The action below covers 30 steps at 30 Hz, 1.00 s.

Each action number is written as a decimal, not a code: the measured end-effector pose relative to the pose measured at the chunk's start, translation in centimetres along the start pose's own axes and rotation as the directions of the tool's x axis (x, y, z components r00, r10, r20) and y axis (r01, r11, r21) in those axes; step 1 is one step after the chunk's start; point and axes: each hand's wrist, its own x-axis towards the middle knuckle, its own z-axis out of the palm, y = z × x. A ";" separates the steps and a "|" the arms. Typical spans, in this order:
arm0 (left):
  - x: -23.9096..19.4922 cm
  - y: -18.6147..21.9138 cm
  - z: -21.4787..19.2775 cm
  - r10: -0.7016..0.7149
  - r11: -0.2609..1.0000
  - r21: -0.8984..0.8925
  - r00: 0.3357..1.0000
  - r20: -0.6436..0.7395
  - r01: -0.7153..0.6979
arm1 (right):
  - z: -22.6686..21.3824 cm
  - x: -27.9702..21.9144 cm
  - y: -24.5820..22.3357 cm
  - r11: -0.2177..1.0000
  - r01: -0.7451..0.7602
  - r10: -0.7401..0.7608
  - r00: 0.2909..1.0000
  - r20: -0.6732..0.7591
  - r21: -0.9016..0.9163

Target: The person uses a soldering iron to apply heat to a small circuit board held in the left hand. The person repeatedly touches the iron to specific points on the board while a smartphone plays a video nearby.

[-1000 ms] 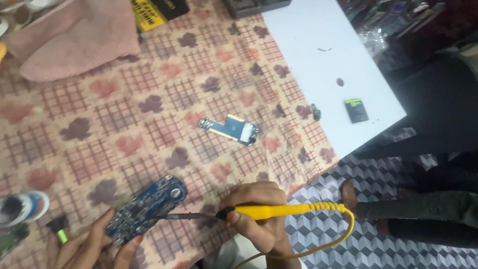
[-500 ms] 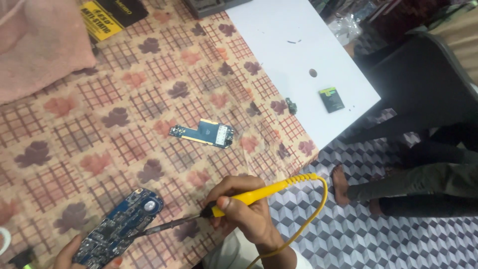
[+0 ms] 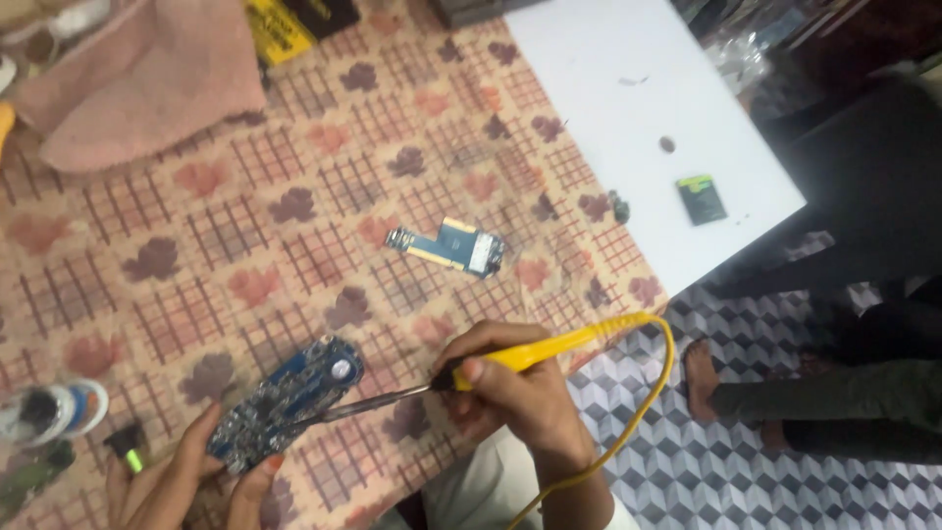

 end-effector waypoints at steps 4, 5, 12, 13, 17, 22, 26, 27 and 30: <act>-0.5 1.8 -0.2 -0.078 0.977 -0.199 0.997 -0.017 0.073 | 0.4 -0.7 -2.5 0.992 -0.046 0.058 0.993 0.101 -0.116; -1.2 2.9 -0.4 -0.040 0.976 -0.217 0.995 -0.086 0.021 | 0.1 -0.7 -2.5 0.985 0.042 -0.013 0.985 0.171 -0.166; -0.7 9.2 -3.8 -0.085 0.986 -0.150 0.990 -0.114 0.068 | -0.8 -0.1 1.8 0.942 0.248 -0.245 0.969 0.043 -0.226; -0.9 9.2 -3.8 -0.180 0.963 -0.218 0.980 -0.083 0.158 | -0.9 -0.5 2.5 0.895 0.296 -0.316 0.949 -0.007 -0.332; -0.7 8.4 -4.3 0.077 0.990 -0.106 0.990 -0.119 -0.090 | -0.8 -1.0 3.5 0.928 0.334 -0.361 0.916 -0.176 -0.165; -0.2 8.6 -4.7 0.105 0.982 -0.146 0.990 -0.097 -0.118 | -0.1 -0.7 2.1 0.946 0.281 -0.295 0.953 -0.066 -0.162; -0.5 8.8 -4.9 0.008 0.979 -0.204 0.998 -0.061 -0.020 | 0.3 -0.8 1.6 0.935 0.247 -0.277 0.957 -0.091 -0.256; -0.6 8.8 -4.9 0.008 0.977 -0.212 0.998 -0.069 -0.022 | 0.3 -0.7 1.6 0.931 0.241 -0.279 0.954 -0.108 -0.274; -0.5 8.9 -5.1 0.011 0.974 -0.225 0.997 -0.082 -0.029 | -0.1 -0.6 2.1 0.921 0.265 -0.299 0.951 -0.083 -0.284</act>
